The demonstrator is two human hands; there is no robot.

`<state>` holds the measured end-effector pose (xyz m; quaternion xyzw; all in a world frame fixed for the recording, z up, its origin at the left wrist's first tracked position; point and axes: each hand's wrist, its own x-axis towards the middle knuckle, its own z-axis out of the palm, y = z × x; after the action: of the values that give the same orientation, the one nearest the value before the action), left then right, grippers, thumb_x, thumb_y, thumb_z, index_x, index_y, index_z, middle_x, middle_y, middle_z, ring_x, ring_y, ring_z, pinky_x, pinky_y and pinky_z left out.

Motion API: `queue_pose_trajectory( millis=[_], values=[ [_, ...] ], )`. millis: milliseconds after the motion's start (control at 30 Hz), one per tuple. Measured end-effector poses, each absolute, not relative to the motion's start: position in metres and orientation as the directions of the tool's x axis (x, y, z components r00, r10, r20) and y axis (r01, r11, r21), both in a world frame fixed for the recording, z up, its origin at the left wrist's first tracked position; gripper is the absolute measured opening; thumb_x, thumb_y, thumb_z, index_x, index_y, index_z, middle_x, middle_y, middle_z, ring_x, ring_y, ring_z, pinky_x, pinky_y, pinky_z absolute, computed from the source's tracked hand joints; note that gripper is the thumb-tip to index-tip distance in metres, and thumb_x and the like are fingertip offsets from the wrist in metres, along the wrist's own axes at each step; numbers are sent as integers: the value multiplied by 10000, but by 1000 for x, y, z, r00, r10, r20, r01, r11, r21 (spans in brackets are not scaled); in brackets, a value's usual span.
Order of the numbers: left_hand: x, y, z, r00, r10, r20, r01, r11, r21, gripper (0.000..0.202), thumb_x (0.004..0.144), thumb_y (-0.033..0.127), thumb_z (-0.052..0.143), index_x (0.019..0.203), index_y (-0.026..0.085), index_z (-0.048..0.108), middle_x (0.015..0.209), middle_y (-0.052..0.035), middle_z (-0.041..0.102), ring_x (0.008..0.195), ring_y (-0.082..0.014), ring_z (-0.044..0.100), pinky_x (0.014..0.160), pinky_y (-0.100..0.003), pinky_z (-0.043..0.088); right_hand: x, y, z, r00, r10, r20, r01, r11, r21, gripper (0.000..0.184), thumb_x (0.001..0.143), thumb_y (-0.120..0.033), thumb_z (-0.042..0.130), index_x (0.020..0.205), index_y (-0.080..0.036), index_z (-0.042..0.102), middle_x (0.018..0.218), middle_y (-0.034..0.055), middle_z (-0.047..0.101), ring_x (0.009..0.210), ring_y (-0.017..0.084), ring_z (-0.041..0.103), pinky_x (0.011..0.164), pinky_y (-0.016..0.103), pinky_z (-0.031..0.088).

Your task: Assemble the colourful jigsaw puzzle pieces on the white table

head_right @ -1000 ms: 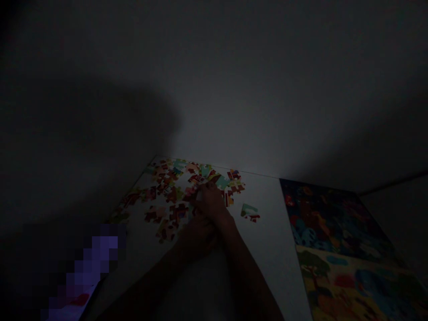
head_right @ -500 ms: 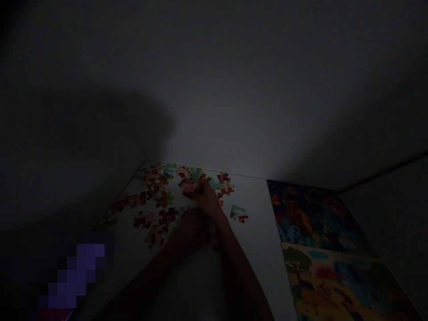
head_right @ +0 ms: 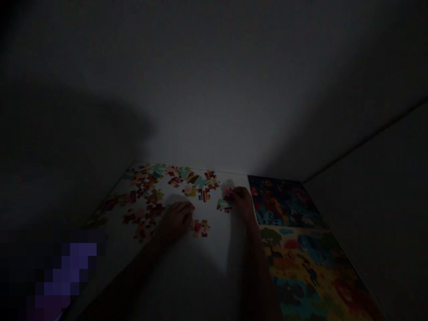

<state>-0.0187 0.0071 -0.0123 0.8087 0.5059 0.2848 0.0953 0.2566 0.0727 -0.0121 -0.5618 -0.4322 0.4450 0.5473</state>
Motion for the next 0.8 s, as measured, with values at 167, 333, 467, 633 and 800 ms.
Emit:
queue_pose_trajectory(
  millis=[167, 333, 467, 633, 800],
  values=[
    [-27, 12, -6, 343, 883, 320, 777, -459, 431, 296, 904, 190, 466, 1088, 194, 698, 1058, -84, 702, 987, -222, 630, 924, -402, 514, 260, 64, -22, 383, 923, 44, 187, -31, -982, 479, 727, -578, 681, 1004, -207, 558, 910, 91, 729, 811, 253, 709, 820, 458, 550],
    [-35, 24, 1, 290, 921, 262, 847, -374, 378, 295, 901, 208, 480, 1100, 205, 698, 1150, -93, 687, 1092, -244, 615, 981, -427, 484, 248, 57, -21, 250, 942, 224, 574, 42, -817, 417, 897, -573, 495, 1018, -205, 648, 1061, 131, 676, 1032, 287, 628, 962, 504, 478],
    [-46, 54, 8, 149, 965, 218, 916, -217, 337, 292, 899, 186, 487, 1110, 222, 685, 1205, -90, 655, 1126, -242, 599, 1024, -428, 454, 245, 54, -26, 150, 924, 352, 761, 119, -637, 392, 918, -515, 470, 993, -200, 691, 1143, 160, 615, 1165, 314, 532, 1034, 498, 423],
    [-54, 86, 2, -8, 974, 227, 949, -64, 309, 330, 911, 284, 535, 1207, 168, 623, 1225, -147, 610, 1207, -296, 532, 1050, -462, 420, 243, 52, -29, 66, 946, 316, 859, 107, -500, 373, 915, -448, 515, 1163, -220, 674, 1207, 136, 609, 1144, 297, 537, 999, 477, 416],
    [-53, 88, -5, -73, 978, 198, 955, 11, 295, 393, 904, 370, 571, 1232, 157, 612, 1248, -164, 572, 1227, -336, 504, 1047, -479, 412, 241, 47, -28, 49, 960, 275, 905, 74, -418, 423, 899, -445, 560, 1273, -255, 611, 1343, 118, 562, 1209, 313, 499, 979, 493, 403]
  ],
)
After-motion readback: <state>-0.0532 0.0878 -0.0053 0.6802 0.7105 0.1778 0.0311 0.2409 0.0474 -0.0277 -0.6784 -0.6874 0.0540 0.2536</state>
